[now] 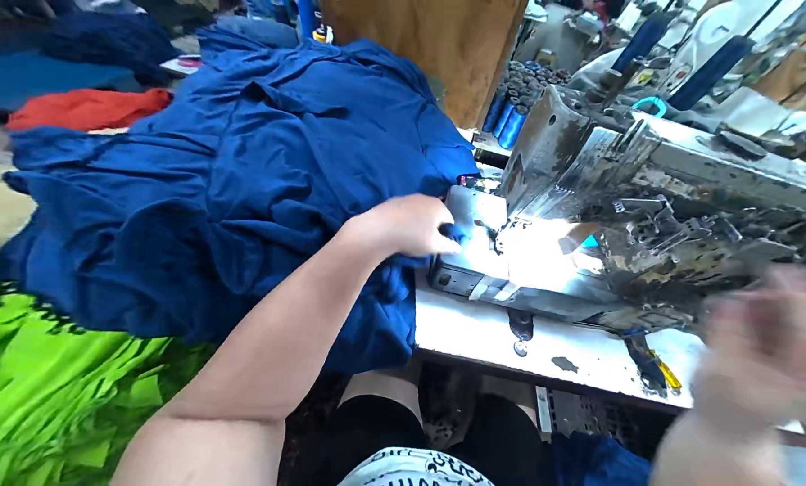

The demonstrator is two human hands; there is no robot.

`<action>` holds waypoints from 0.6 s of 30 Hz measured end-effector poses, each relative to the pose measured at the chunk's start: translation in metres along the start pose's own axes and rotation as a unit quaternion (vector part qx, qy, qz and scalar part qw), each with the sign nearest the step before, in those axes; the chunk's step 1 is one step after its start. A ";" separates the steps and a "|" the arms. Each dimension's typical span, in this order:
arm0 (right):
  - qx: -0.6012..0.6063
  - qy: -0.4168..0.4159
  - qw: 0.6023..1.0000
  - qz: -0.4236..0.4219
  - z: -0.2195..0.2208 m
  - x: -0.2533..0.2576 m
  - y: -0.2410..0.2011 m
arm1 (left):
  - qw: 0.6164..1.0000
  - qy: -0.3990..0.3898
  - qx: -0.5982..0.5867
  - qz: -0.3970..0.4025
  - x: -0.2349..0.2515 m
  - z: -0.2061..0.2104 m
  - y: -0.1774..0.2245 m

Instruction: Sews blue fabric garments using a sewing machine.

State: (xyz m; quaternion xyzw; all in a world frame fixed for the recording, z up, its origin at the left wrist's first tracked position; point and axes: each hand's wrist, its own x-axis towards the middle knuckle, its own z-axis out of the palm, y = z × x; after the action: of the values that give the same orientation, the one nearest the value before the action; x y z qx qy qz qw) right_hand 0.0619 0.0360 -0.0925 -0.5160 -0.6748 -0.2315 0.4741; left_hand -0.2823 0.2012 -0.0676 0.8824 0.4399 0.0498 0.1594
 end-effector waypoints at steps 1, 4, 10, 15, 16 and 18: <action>0.003 -0.048 0.998 -0.032 0.036 0.004 -0.037 | 0.999 -0.006 -0.025 0.034 -0.019 0.000 0.015; -0.016 -0.259 0.963 -0.075 0.124 0.008 -0.088 | 0.999 0.019 0.035 0.016 -0.050 0.015 0.057; 0.104 -0.290 0.949 -0.069 0.182 0.041 -0.106 | 0.950 0.201 0.052 0.232 -0.102 0.132 0.086; 0.231 -0.333 0.902 -0.148 0.177 0.032 -0.196 | 0.902 0.255 -0.141 0.319 -0.154 0.193 0.042; 0.188 -0.400 0.884 -0.152 0.190 0.028 -0.206 | 0.911 0.246 -0.191 0.271 -0.161 0.202 0.030; 0.106 -0.515 0.844 -0.105 0.223 0.024 -0.213 | 0.905 0.249 -0.303 0.167 -0.176 0.211 0.017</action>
State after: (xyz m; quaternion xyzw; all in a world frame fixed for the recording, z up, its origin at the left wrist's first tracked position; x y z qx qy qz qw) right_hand -0.2225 0.1495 -0.1321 -0.4335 -0.8925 0.0922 0.0832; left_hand -0.3285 0.0025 -0.2519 0.8114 0.2749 0.4243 0.2934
